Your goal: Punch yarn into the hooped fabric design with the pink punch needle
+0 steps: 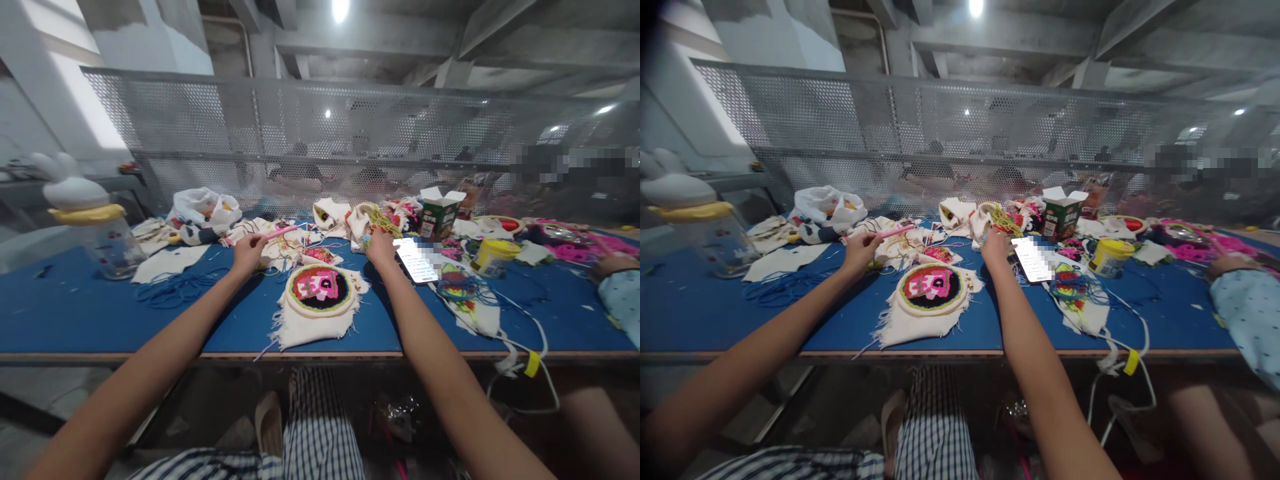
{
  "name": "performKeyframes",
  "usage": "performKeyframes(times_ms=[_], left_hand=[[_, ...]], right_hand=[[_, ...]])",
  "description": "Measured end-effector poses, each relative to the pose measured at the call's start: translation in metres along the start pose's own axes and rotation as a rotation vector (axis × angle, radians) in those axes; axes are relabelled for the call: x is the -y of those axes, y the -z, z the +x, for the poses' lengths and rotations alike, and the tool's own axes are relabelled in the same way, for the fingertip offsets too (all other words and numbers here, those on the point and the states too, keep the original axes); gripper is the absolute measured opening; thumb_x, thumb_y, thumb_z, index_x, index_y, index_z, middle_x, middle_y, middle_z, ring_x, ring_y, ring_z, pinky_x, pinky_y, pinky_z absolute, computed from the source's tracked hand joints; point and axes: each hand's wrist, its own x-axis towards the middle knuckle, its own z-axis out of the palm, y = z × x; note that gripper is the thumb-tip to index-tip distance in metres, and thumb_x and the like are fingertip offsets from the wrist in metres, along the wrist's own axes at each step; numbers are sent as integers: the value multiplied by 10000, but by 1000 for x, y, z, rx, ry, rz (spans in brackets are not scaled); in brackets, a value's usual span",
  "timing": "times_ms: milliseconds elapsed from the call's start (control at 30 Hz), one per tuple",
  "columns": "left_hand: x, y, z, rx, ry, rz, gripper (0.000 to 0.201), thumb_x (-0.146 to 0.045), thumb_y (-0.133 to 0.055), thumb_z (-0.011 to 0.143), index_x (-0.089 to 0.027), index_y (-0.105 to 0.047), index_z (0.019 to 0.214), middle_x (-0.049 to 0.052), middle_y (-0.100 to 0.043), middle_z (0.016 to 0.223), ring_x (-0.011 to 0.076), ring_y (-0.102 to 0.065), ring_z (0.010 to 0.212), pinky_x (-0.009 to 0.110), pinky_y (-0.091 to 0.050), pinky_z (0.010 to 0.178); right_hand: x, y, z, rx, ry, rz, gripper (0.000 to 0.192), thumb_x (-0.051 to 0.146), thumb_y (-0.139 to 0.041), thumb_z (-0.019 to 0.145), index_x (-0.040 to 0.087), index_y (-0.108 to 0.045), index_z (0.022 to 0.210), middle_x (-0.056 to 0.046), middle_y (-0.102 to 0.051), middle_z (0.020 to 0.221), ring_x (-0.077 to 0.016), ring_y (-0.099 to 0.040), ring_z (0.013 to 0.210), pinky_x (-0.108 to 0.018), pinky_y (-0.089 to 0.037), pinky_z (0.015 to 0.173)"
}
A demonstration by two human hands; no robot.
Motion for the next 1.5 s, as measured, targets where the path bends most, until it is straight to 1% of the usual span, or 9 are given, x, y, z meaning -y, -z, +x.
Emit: performKeyframes(times_ms=[100,167,233,333,467,600,967,1167,1500], left_hand=[[-4,-5,-5,85,-33,-2,261,-288,-508,849,-133,-542,1056,69,-579,1042,182,-581,882,377,-495,752],[-7,-9,-9,151,-55,-7,253,-285,-510,848,-132,-546,1047,66,-584,1028,177,-585,867,369,-499,741],[-10,-11,-12,207,-74,-15,246,-284,-510,848,-130,-550,1036,63,-589,1011,171,-589,849,359,-504,727],[-13,-12,-15,256,-92,-23,237,-281,-511,848,-127,-553,1023,59,-593,990,164,-591,830,349,-507,711],[-15,-11,-14,290,-93,-28,231,-281,-506,851,-129,-555,1018,58,-594,986,161,-591,824,344,-507,708],[-16,-11,-14,308,-78,-37,232,-279,-507,851,-130,-553,1022,60,-592,992,162,-590,829,348,-505,714],[-19,-9,-17,322,-26,-79,247,-290,-499,855,-130,-546,1037,62,-590,996,163,-590,827,347,-507,707],[-18,-10,-17,326,-48,-69,245,-292,-496,856,-132,-548,1035,63,-590,999,162,-590,827,346,-507,708],[-19,-7,-16,275,-81,-10,240,-293,-492,857,-139,-555,1031,64,-587,1023,173,-584,863,362,-498,743]], right_hand=[[9,-5,-4,127,179,153,341,271,-524,851,162,-485,1172,-89,-480,1221,-232,-506,1053,-453,-433,856],[16,-10,-7,245,289,275,330,276,-522,853,159,-492,1160,-82,-518,1168,-207,-546,985,-417,-468,810],[22,-17,-11,351,354,385,306,277,-518,857,150,-505,1136,-71,-559,1092,-180,-578,904,-378,-494,757],[28,-26,-15,461,374,499,246,269,-515,860,134,-540,1064,-55,-588,1002,-152,-593,823,-338,-508,702],[31,-30,-20,549,356,599,210,266,-512,862,125,-557,1011,-43,-597,947,-133,-594,766,-305,-512,655],[33,-31,-22,568,323,661,210,266,-509,864,125,-552,1014,-36,-597,920,-120,-591,727,-283,-512,622],[31,-32,-17,552,202,798,217,266,-510,862,128,-552,1025,-48,-591,971,-139,-591,788,-312,-510,668],[31,-31,-18,527,127,847,225,269,-509,863,131,-548,1037,-51,-588,987,-144,-590,802,-319,-509,678],[31,-25,-17,511,-14,883,245,272,-508,863,135,-539,1064,-60,-579,1026,-157,-587,842,-341,-505,708]])
